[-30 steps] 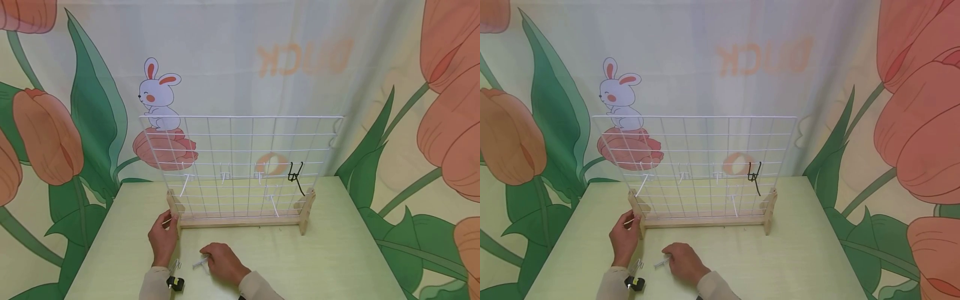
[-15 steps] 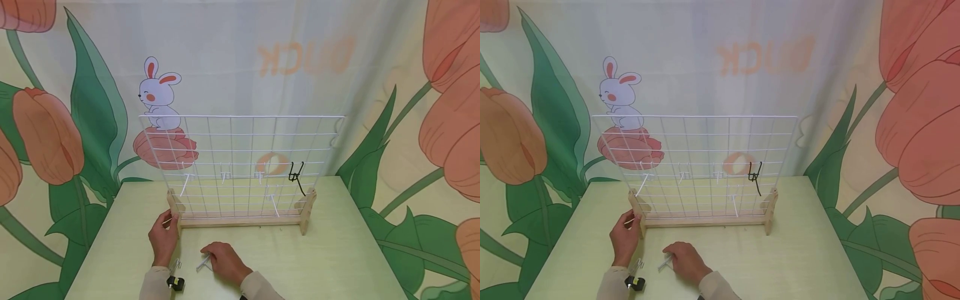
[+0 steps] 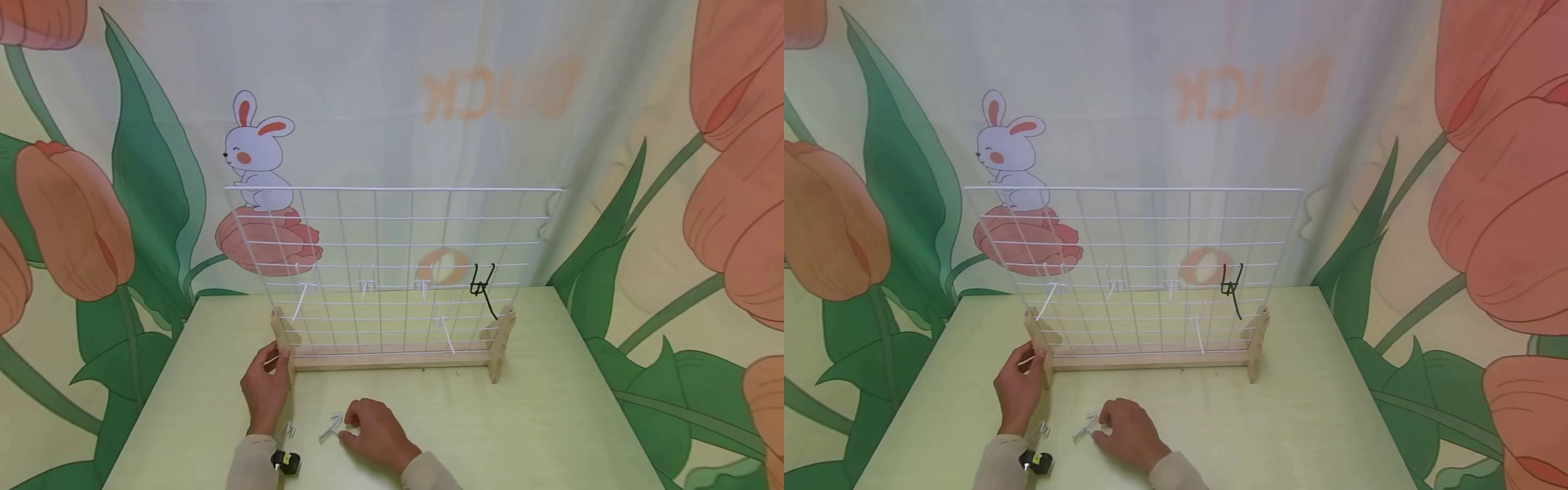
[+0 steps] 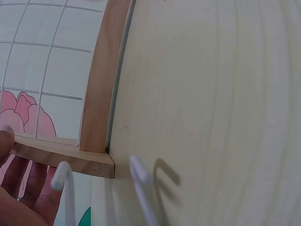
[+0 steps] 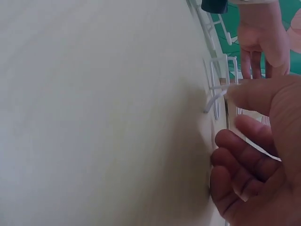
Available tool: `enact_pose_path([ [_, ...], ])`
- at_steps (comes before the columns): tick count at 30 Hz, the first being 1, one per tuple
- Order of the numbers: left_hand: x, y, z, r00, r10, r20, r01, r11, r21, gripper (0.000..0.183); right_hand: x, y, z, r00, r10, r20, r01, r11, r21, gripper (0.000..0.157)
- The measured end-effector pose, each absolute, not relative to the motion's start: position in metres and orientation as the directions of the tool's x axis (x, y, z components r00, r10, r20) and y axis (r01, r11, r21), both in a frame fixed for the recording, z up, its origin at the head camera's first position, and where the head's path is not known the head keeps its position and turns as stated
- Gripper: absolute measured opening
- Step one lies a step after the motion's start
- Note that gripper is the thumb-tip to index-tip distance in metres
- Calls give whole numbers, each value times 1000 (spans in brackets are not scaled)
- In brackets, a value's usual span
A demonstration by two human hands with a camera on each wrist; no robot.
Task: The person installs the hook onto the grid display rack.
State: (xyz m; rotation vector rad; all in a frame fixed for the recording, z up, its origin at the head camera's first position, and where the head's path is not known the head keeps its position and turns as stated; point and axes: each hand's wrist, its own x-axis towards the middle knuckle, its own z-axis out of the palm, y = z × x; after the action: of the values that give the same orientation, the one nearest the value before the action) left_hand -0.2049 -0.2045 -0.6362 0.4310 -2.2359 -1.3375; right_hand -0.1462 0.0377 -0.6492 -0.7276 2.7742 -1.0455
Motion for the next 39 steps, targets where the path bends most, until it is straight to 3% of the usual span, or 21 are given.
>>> enact_pose_path([
  [5, -205, -205, -637, -821, -510, 256, -17, 470, 882, 33, -138, 32, -651, -889, -453, 67, -407, 715, -568, 17],
  [14, -205, -203, -637, -825, -504, 254, -18, 474, 880, 32, -131, 26, -652, -898, -435, 62, -400, 750, -527, 3],
  [23, -204, -204, -634, -812, -514, 278, 0, 476, 879, 31, -133, 30, -645, -902, -422, 89, -394, 722, -569, 5],
  [39, -204, -206, -634, -820, -509, 261, -10, 470, 883, 32, -134, 37, -653, -860, -442, 253, -476, 520, -709, 13],
])
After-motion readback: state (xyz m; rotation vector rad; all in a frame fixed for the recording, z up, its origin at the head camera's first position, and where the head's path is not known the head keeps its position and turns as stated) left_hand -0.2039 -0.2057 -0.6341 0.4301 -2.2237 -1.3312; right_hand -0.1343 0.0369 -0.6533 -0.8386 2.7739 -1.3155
